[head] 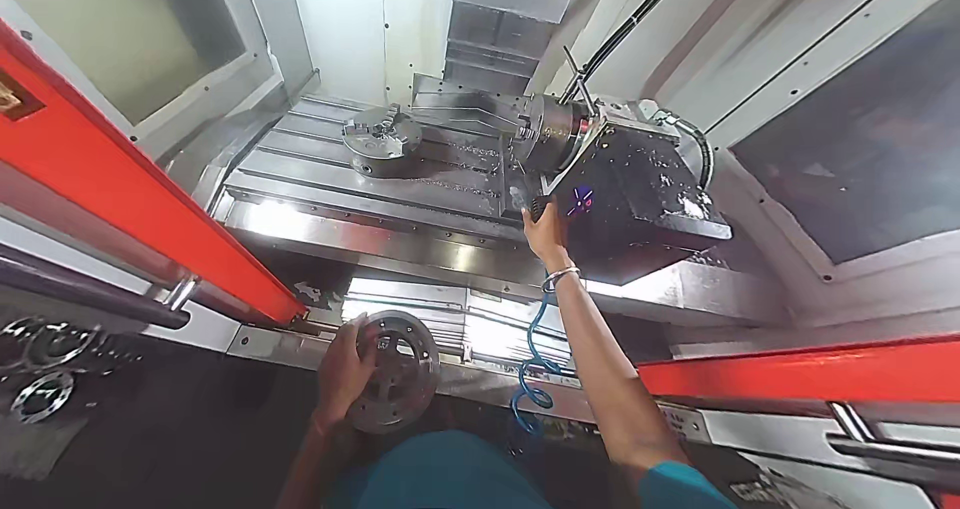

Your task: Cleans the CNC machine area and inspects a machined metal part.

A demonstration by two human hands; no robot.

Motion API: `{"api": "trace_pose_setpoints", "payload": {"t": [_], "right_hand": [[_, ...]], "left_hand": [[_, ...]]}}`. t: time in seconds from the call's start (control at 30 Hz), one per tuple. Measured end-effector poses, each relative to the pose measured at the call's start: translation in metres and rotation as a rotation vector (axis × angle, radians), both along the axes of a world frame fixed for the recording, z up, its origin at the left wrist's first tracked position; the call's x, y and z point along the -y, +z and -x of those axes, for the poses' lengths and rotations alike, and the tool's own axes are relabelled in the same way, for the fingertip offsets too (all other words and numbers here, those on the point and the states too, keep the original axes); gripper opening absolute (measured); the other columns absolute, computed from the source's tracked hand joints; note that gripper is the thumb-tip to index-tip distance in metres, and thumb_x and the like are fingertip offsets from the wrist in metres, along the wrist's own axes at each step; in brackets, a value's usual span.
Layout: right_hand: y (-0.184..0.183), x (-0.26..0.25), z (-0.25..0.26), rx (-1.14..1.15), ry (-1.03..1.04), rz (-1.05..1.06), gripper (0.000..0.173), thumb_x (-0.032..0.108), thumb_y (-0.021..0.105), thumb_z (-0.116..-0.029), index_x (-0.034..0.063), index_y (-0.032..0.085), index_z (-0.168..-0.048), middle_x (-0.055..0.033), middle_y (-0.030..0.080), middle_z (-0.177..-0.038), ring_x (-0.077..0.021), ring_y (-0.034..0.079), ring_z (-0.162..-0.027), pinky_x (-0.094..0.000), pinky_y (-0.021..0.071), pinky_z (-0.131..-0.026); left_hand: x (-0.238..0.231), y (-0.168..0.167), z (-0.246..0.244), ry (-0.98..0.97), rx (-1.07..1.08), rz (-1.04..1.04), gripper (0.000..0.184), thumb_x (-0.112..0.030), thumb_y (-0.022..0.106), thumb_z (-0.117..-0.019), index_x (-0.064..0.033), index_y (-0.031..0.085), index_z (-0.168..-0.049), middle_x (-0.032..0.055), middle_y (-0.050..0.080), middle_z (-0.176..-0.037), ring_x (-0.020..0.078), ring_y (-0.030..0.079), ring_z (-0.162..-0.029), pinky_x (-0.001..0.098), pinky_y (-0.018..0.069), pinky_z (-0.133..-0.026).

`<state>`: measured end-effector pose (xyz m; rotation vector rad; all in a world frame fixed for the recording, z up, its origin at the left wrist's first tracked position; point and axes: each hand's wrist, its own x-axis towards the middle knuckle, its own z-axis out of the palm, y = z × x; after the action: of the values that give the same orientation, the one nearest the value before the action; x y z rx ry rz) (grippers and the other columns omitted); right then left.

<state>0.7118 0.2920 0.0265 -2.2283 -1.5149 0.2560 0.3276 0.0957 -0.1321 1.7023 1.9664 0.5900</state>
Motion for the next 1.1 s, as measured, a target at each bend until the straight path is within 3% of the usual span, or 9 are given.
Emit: {"api": "trace_pose_setpoints", "payload": {"t": [0.27, 0.4, 0.57, 0.67, 0.73, 0.83, 0.93, 0.97, 1.1], "right_hand": [[-0.026, -0.024, 0.002, 0.034, 0.009, -0.031, 0.066, 0.036, 0.058, -0.1034, -0.0017, 0.035, -0.152, -0.0246, 0.070, -0.116, -0.0386, 0.068, -0.111, -0.0538, 0.0503, -0.100], [-0.002, -0.020, 0.005, 0.021, -0.009, -0.001, 0.067, 0.038, 0.060, -0.1025, 0.0004, 0.036, -0.152, -0.0242, 0.068, -0.122, -0.0386, 0.067, -0.115, -0.0545, 0.0497, -0.101], [0.072, -0.021, -0.011, -0.155, 0.033, -0.092, 0.074, 0.042, 0.067, -0.0993, 0.0054, 0.031, -0.152, -0.0248, 0.067, -0.103, -0.0360, 0.070, -0.073, -0.0542, 0.0593, -0.067], [0.084, -0.041, -0.020, -0.132, 0.005, -0.102, 0.072, 0.047, 0.062, -0.1012, 0.0068, 0.030, -0.152, -0.0228, 0.068, -0.097, -0.0367, 0.069, -0.069, -0.0552, 0.0591, -0.063], [0.076, -0.056, -0.024, -0.055, 0.003, -0.134, 0.069, 0.047, 0.059, -0.1022, 0.0026, 0.033, -0.148, -0.0254, 0.067, -0.095, -0.0406, 0.069, -0.071, -0.0594, 0.0569, -0.065], [0.085, -0.075, -0.024, 0.006, 0.032, -0.232, 0.072, 0.043, 0.059, -0.1026, 0.0001, 0.031, -0.153, -0.0328, 0.065, -0.110, -0.0515, 0.067, -0.092, -0.0687, 0.0523, -0.077], [0.098, -0.095, -0.025, 0.038, 0.043, -0.197, 0.072, 0.040, 0.061, -0.1019, -0.0013, 0.030, -0.153, -0.0354, 0.062, -0.123, -0.0539, 0.065, -0.106, -0.0700, 0.0497, -0.086], [0.102, -0.104, -0.027, 0.042, 0.037, -0.170, 0.073, 0.039, 0.063, -0.1010, -0.0016, 0.030, -0.152, -0.0357, 0.060, -0.127, -0.0528, 0.064, -0.107, -0.0682, 0.0498, -0.089], [0.098, -0.120, -0.027, 0.046, 0.022, -0.154, 0.070, 0.039, 0.064, -0.1004, -0.0008, 0.034, -0.150, -0.0333, 0.065, -0.114, -0.0500, 0.068, -0.100, -0.0660, 0.0520, -0.086]], "left_hand": [[0.002, 0.000, 0.002, -0.012, 0.024, -0.034, 0.055, -0.035, 0.062, -0.0965, -0.0130, 0.056, -0.147, 0.0136, 0.065, -0.136, 0.0335, 0.067, -0.118, 0.0577, 0.0547, -0.097], [0.001, -0.002, 0.001, -0.005, 0.026, -0.055, 0.056, -0.034, 0.065, -0.0951, -0.0132, 0.057, -0.146, 0.0138, 0.065, -0.135, 0.0345, 0.068, -0.116, 0.0583, 0.0557, -0.095], [0.001, -0.003, 0.001, -0.011, -0.018, -0.039, 0.055, -0.037, 0.062, -0.0957, -0.0106, 0.059, -0.144, 0.0189, 0.065, -0.132, 0.0395, 0.069, -0.112, 0.0599, 0.0566, -0.090], [0.002, -0.008, -0.001, -0.002, -0.041, -0.072, 0.058, -0.039, 0.062, -0.0918, -0.0091, 0.061, -0.142, 0.0195, 0.067, -0.129, 0.0404, 0.070, -0.106, 0.0610, 0.0577, -0.083], [0.002, -0.010, -0.001, -0.007, -0.051, -0.092, 0.057, -0.037, 0.063, -0.0920, -0.0088, 0.061, -0.141, 0.0199, 0.067, -0.128, 0.0407, 0.071, -0.103, 0.0612, 0.0582, -0.081], [0.001, -0.007, -0.001, -0.001, -0.050, -0.061, 0.056, -0.036, 0.063, -0.0936, -0.0101, 0.060, -0.143, 0.0188, 0.066, -0.132, 0.0395, 0.070, -0.107, 0.0594, 0.0580, -0.085], [0.003, -0.002, -0.002, 0.004, -0.034, -0.048, 0.056, -0.036, 0.064, -0.0932, -0.0103, 0.059, -0.143, 0.0188, 0.066, -0.131, 0.0391, 0.070, -0.108, 0.0600, 0.0574, -0.087], [0.002, -0.001, -0.002, 0.003, -0.029, -0.041, 0.056, -0.035, 0.064, -0.0935, -0.0107, 0.059, -0.144, 0.0183, 0.066, -0.131, 0.0388, 0.070, -0.108, 0.0602, 0.0573, -0.087], [0.001, -0.002, -0.002, 0.018, -0.034, -0.043, 0.054, -0.034, 0.064, -0.0944, -0.0126, 0.060, -0.143, 0.0155, 0.066, -0.131, 0.0364, 0.070, -0.110, 0.0581, 0.0578, -0.088]]}}
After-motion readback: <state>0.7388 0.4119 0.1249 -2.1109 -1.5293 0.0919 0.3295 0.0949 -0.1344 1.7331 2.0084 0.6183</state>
